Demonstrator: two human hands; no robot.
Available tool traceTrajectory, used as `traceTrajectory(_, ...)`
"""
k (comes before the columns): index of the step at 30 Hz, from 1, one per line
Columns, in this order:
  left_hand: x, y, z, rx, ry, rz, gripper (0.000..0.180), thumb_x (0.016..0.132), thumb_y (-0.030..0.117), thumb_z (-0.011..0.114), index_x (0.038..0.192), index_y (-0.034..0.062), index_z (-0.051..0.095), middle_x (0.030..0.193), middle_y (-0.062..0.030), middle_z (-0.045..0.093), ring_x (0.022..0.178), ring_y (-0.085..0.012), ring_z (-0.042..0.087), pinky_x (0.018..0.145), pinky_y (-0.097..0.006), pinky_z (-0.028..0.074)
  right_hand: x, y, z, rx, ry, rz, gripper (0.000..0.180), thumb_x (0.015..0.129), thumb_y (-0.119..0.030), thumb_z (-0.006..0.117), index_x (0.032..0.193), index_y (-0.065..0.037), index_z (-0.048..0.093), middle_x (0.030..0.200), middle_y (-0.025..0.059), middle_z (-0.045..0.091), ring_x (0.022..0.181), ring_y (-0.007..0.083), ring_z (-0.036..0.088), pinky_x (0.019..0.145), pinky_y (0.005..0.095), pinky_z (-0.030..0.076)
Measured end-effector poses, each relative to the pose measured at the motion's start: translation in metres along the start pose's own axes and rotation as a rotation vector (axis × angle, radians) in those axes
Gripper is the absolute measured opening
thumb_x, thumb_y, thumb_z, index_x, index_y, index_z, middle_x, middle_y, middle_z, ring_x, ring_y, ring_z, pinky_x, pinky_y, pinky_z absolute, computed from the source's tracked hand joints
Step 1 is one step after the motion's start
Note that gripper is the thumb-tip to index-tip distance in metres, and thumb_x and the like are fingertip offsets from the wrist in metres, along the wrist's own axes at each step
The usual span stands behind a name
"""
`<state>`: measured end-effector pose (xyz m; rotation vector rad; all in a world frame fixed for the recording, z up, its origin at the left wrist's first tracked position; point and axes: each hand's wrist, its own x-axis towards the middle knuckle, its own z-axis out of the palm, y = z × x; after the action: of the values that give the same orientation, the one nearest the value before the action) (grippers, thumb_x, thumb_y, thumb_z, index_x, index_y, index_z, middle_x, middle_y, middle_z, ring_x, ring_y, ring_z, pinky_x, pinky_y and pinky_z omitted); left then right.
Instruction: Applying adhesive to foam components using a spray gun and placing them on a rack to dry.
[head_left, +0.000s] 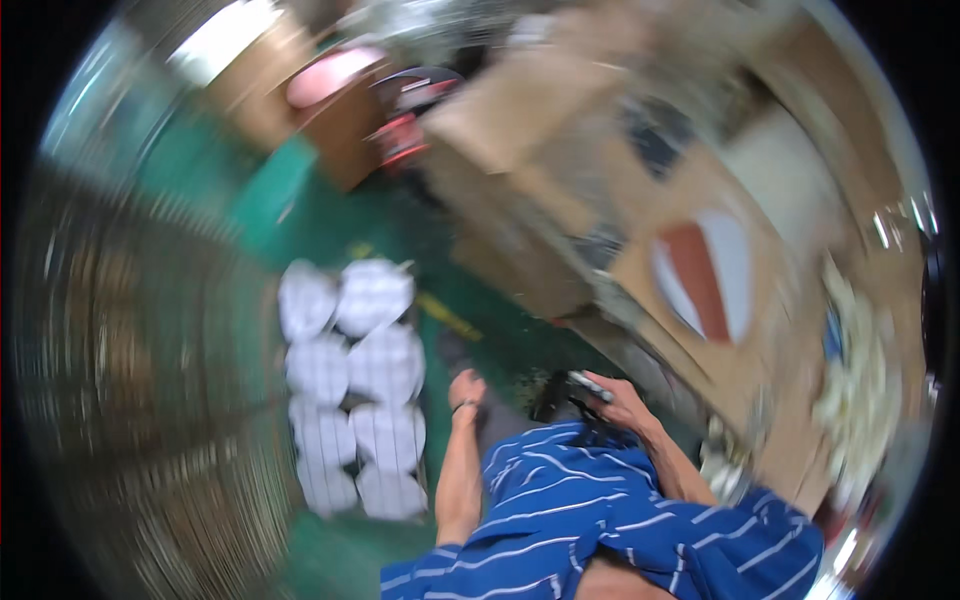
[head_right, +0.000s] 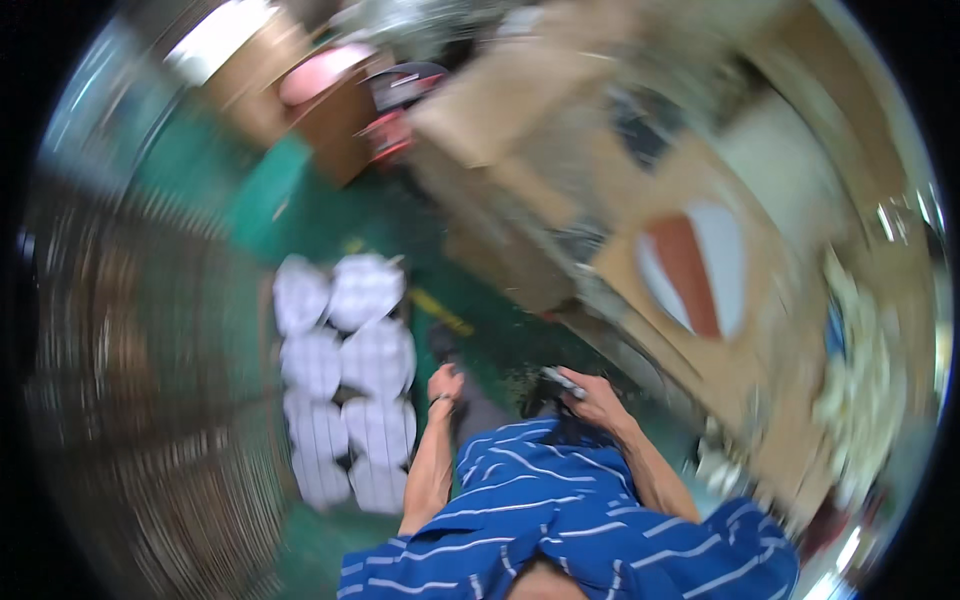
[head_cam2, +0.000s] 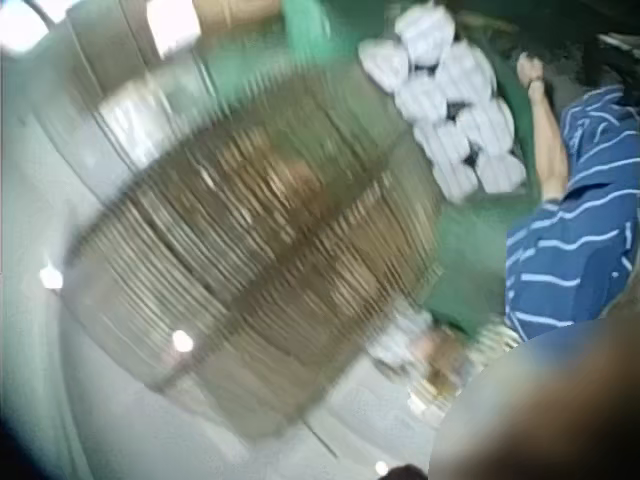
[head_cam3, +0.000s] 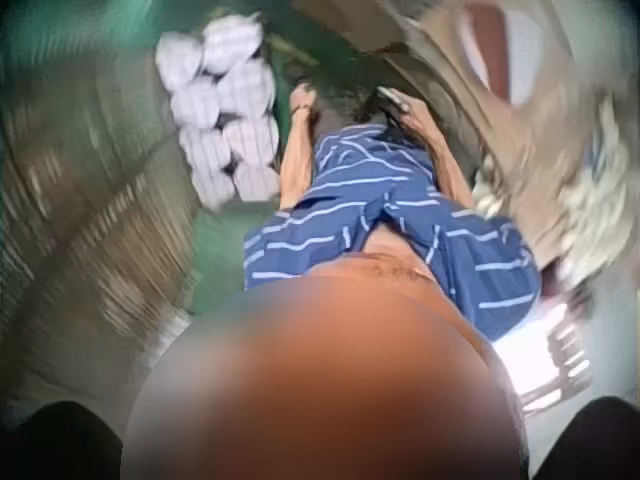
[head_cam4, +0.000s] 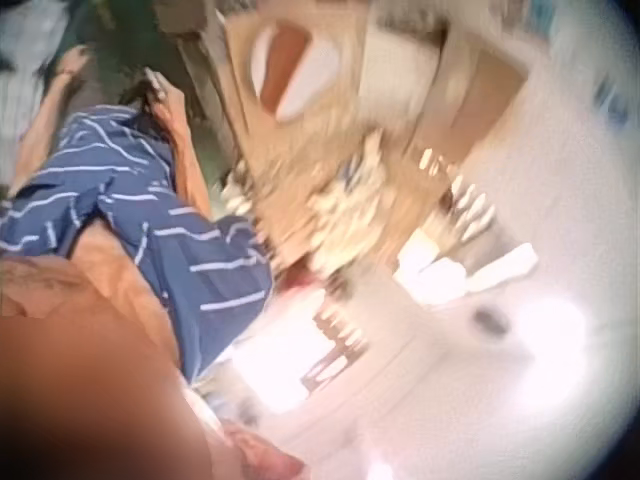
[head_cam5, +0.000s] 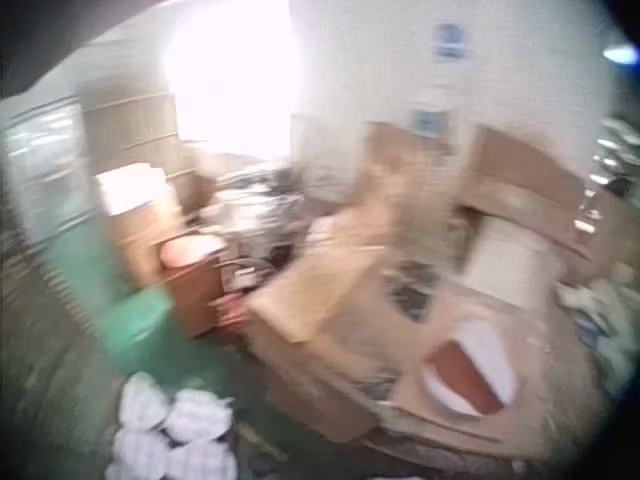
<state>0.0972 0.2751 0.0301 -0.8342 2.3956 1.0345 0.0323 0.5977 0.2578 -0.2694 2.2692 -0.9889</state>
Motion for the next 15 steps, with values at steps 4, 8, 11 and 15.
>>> traceTrajectory(4,0.014,0.108,0.040,0.077,-0.119,0.359,0.042,0.086,0.025,0.065,0.124,0.0069,0.069,0.114,-0.0155,0.073,0.108,-0.0326,0.069,0.096,-0.044,0.054,-0.074,0.026,-0.027,0.146,0.349,0.028,0.057,0.087,-0.007,0.072,0.142,-0.012,0.058,0.106,0.0241,0.069,0.087,0.0367,0.069,0.080,0.0382,0.054)
traceTrajectory(8,-0.001,0.235,0.095,-0.014,-0.074,0.873,0.028,0.089,0.014,0.069,0.115,0.0077,0.070,0.093,-0.0133,0.069,0.088,-0.0302,0.068,0.082,-0.042,0.055,-0.155,0.048,-0.061,0.230,0.681,0.012,0.057,0.089,-0.009,0.074,0.143,-0.003,0.057,0.128,0.0226,0.068,0.113,0.0360,0.069,0.098,0.0374,0.053)
traceTrajectory(11,0.003,0.316,0.144,-0.069,-0.178,0.963,0.025,0.090,0.016,0.072,0.111,0.0034,0.071,0.094,-0.0104,0.071,0.087,-0.0230,0.068,0.080,-0.037,0.055,-0.208,0.051,-0.075,0.336,0.822,0.132,0.056,0.088,-0.009,0.074,0.141,-0.003,0.058,0.123,0.0223,0.070,0.108,0.0369,0.070,0.094,0.0374,0.054)
traceTrajectory(15,0.061,0.402,0.209,-0.302,-0.095,0.728,0.031,0.087,0.024,0.073,0.109,0.0030,0.070,0.084,-0.0109,0.069,0.080,-0.0205,0.063,0.076,-0.036,0.051,-0.257,0.063,-0.075,0.452,0.999,0.185,0.057,0.087,-0.003,0.073,0.142,-0.003,0.058,0.125,0.0218,0.069,0.107,0.0345,0.070,0.093,0.0368,0.053)
